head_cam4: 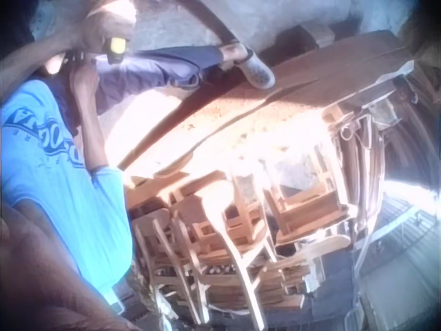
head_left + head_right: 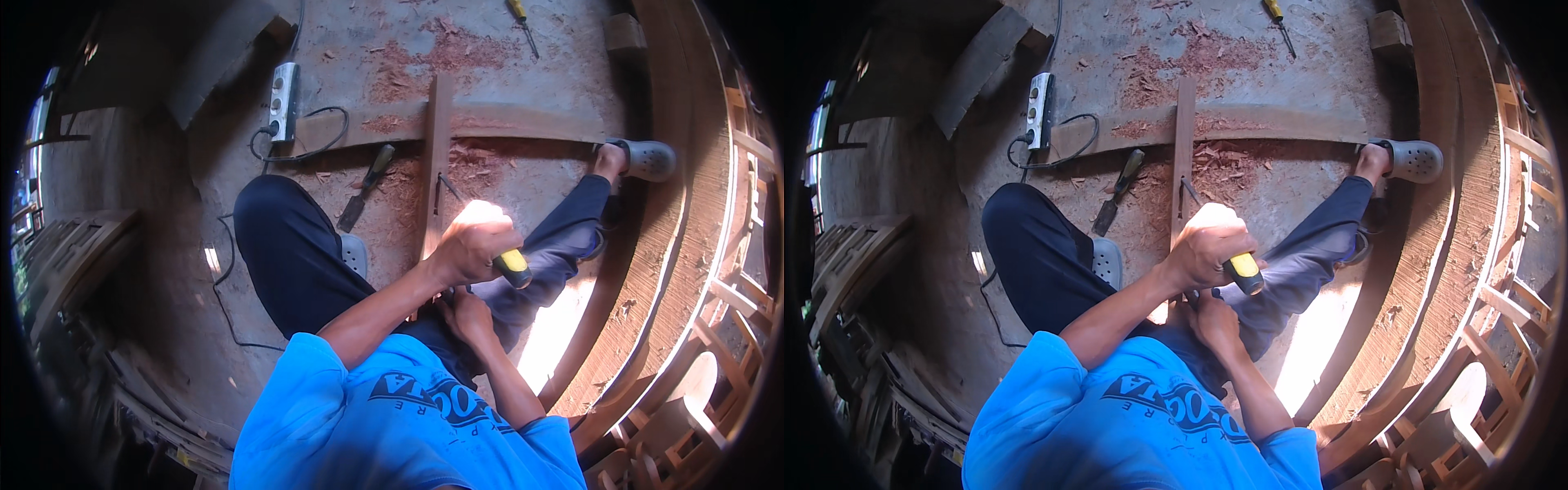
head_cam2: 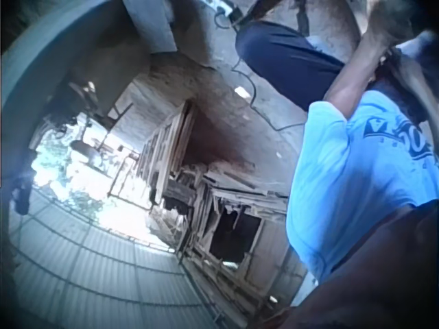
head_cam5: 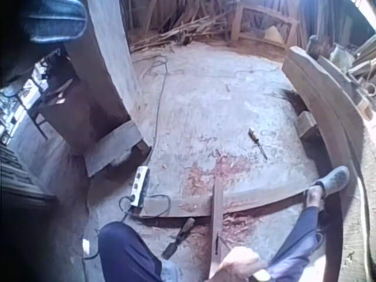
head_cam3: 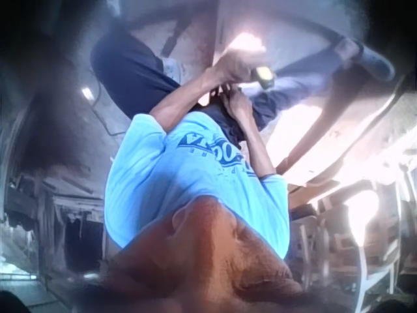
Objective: The person sits on the floor and uses a chisel and hammer to carve a rectangular wooden block. They repeatedly strike the chisel to remove wood shavings and occasionally adjust the chisel's position.
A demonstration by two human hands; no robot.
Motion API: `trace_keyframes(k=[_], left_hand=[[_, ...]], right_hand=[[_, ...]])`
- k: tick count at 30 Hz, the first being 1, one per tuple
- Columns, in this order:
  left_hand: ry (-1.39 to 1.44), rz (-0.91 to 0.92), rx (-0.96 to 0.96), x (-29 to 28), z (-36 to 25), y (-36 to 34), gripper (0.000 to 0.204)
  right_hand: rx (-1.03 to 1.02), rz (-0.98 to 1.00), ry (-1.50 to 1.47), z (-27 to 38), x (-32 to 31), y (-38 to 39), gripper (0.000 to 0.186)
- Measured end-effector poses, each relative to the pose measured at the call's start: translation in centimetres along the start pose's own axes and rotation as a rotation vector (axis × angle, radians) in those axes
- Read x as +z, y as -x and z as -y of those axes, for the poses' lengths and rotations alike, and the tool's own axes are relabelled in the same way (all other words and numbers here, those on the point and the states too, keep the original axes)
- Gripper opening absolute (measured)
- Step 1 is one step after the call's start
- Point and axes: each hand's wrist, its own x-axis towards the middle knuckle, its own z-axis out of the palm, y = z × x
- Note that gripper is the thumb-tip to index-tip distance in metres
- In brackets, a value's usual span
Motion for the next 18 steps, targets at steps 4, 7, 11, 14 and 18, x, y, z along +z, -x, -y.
trace_keyframes(k=[4,7,11,14,18], left_hand=[[0.009,-0.007,0.022,0.1,0.5,-0.2,0.032],[0.025,0.009,0.002,0.1,0.7,-0.3,0.032],[0.038,-0.007,0.013,0.2,0.9,-0.4,0.033],[0.047,0.001,0.018,0.3,1.1,-0.4,0.032],[0.054,0.082,0.023,-0.1,1.4,-0.5,0.03]], right_hand=[[-0.039,-0.025,-0.021,-0.1,0.0,0.0,0.052],[-0.068,-0.045,-0.046,-0.3,0.1,0.0,0.051],[-0.065,-0.044,-0.04,-0.3,-0.1,0.0,0.05],[-0.065,-0.033,-0.035,-0.3,-0.3,0.0,0.051],[-0.071,-0.045,-0.045,-0.4,-0.2,0.0,0.05]])
